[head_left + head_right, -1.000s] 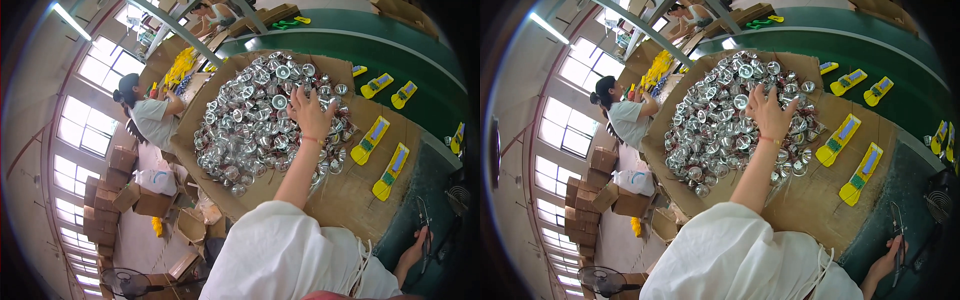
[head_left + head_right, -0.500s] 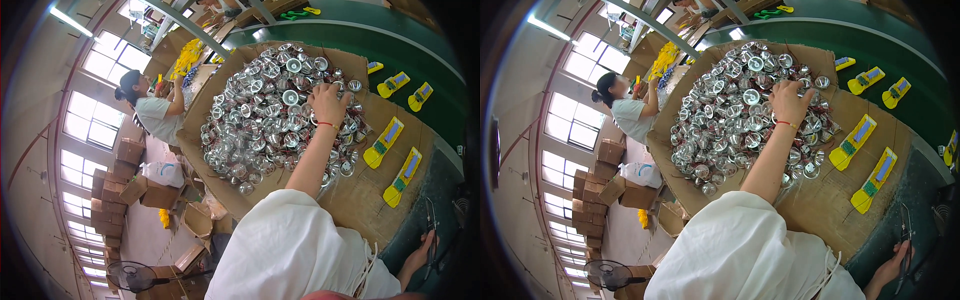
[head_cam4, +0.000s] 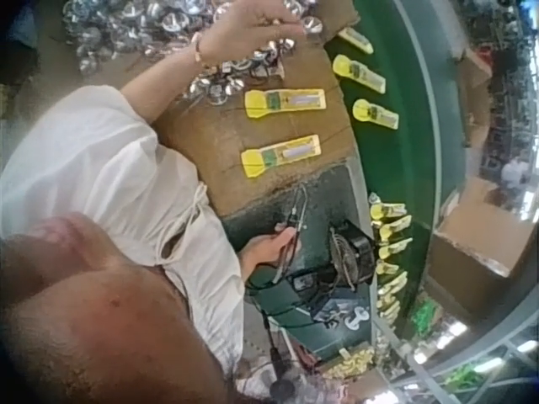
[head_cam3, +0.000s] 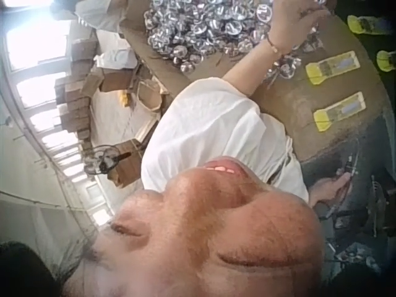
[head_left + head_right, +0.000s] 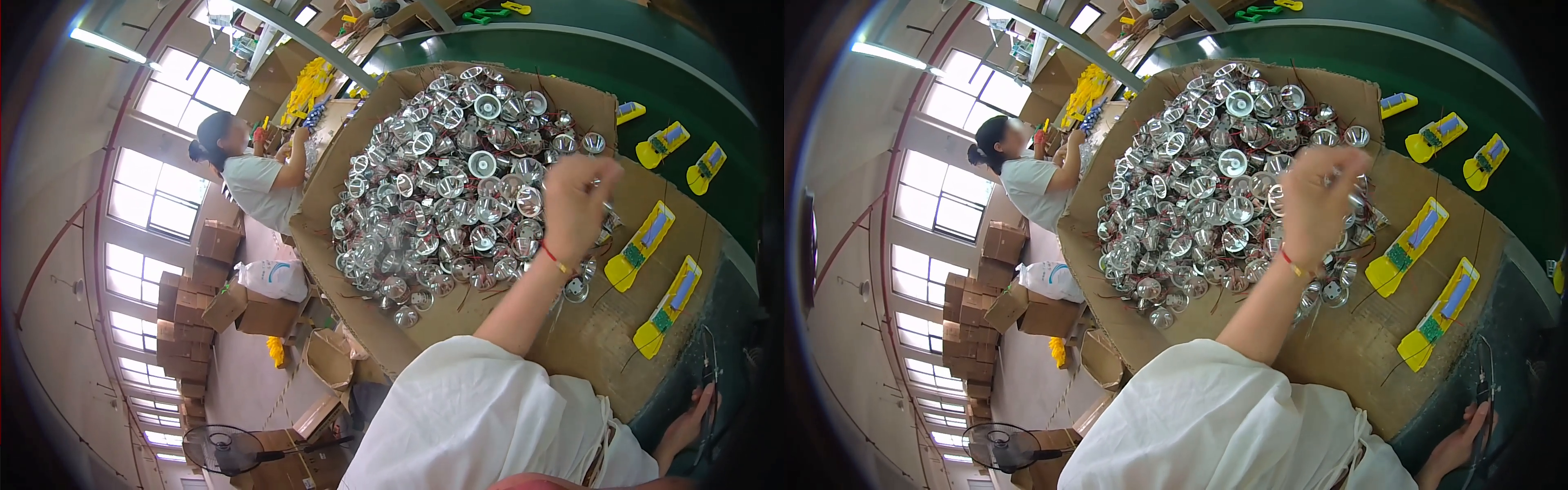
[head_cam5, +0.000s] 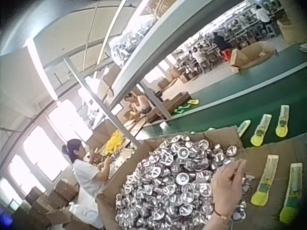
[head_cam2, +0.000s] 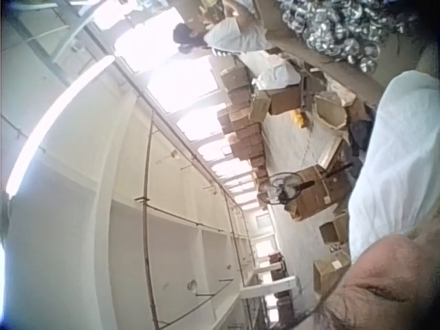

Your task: Soldering electrical components onto small circuit boards on a factory assembly line.

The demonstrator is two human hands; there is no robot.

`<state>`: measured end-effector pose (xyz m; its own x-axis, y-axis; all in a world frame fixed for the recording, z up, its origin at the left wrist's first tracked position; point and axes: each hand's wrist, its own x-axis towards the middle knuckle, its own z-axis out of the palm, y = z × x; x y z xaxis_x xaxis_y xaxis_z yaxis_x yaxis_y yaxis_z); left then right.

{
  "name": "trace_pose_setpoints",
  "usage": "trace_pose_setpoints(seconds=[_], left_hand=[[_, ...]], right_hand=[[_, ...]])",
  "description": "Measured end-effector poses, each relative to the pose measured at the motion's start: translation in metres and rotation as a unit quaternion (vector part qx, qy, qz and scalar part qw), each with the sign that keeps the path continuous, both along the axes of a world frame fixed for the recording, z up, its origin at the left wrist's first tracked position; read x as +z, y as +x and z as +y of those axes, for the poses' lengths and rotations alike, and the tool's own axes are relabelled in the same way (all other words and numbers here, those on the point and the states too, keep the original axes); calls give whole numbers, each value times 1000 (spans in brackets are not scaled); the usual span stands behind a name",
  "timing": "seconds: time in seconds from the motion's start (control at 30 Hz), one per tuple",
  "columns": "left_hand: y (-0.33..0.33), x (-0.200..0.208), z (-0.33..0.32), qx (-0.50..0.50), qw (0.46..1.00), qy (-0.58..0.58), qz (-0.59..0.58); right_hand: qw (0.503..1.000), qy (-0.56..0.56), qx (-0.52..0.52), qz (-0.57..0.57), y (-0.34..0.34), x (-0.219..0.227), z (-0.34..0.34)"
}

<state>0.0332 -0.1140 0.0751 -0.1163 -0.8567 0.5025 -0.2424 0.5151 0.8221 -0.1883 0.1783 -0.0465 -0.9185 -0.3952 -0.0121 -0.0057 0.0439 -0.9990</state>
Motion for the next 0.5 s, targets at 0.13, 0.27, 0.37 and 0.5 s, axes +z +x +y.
trace_pose_setpoints(seconds=[0.13, 0.27, 0.37, 0.5], left_hand=[[-35, -27, 54, -198, 974, -55, -97], [-34, -56, 83, -206, 934, 36, -289], [-27, -69, 88, -241, 919, 82, -302], [-26, -73, 106, -176, 927, -37, -328]], right_hand=[[999, -16, 45, -10, 3, 3, -1], [997, -41, 61, 2, 11, 3, 4], [998, -54, 32, 1, 13, 4, 9], [996, -74, 52, 10, 8, 5, 25]])
